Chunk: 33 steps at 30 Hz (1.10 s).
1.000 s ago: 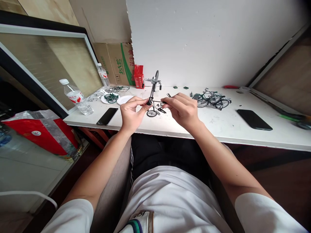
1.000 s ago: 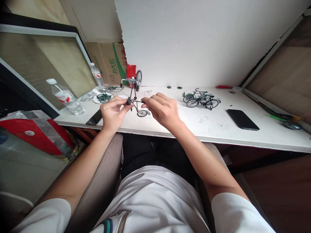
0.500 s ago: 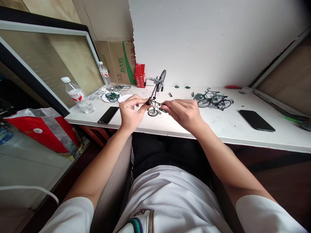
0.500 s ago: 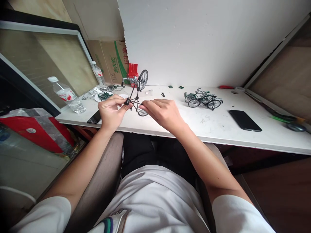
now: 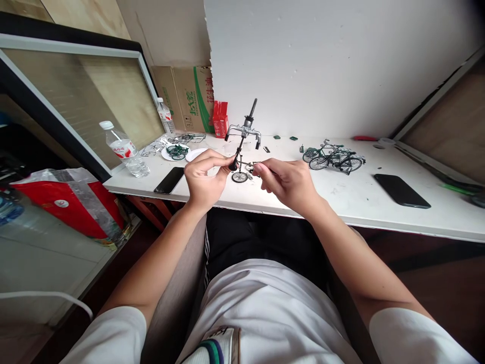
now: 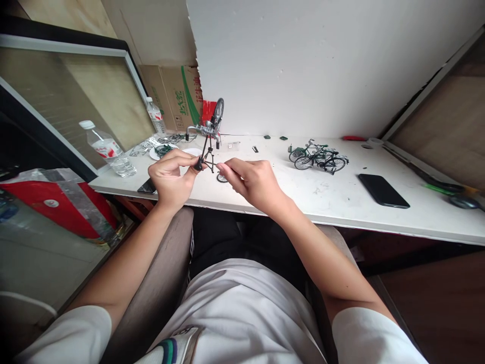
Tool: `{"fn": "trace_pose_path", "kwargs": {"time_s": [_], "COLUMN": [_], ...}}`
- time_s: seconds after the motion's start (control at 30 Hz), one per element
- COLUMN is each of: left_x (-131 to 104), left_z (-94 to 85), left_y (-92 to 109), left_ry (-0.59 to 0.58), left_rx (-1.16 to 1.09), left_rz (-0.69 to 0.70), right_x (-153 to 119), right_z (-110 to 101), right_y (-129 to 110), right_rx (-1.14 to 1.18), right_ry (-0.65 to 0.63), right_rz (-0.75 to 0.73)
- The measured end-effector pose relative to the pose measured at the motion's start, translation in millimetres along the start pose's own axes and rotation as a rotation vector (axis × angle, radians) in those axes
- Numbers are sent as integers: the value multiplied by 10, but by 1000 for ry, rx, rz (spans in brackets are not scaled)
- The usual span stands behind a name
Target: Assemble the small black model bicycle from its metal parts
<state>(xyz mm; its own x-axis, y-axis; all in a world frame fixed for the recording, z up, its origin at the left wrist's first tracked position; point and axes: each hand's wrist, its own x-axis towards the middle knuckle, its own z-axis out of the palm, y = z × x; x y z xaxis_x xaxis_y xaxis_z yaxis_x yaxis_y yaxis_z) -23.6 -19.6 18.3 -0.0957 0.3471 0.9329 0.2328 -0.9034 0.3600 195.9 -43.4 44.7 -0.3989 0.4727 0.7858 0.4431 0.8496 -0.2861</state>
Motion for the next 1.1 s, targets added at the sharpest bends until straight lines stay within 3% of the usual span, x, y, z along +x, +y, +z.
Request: {"fn": "trace_pose_path", "kwargs": {"time_s": [0.4,0.77,1.1], "left_x": [20,-15,-34], "left_z": [-2,-5,-25], "left_y": [117,76,88], "left_ry": [29,72,94], "left_rx": [66,121,195], "left_rz": [29,99,106], "right_x": [15,25,74], "right_z": [-10,31,16], "right_y": [-116,-264,-282], "right_rx": [182,456,741], "right_ry": [4,-21,-121], "right_rz": [121,381,510]}}
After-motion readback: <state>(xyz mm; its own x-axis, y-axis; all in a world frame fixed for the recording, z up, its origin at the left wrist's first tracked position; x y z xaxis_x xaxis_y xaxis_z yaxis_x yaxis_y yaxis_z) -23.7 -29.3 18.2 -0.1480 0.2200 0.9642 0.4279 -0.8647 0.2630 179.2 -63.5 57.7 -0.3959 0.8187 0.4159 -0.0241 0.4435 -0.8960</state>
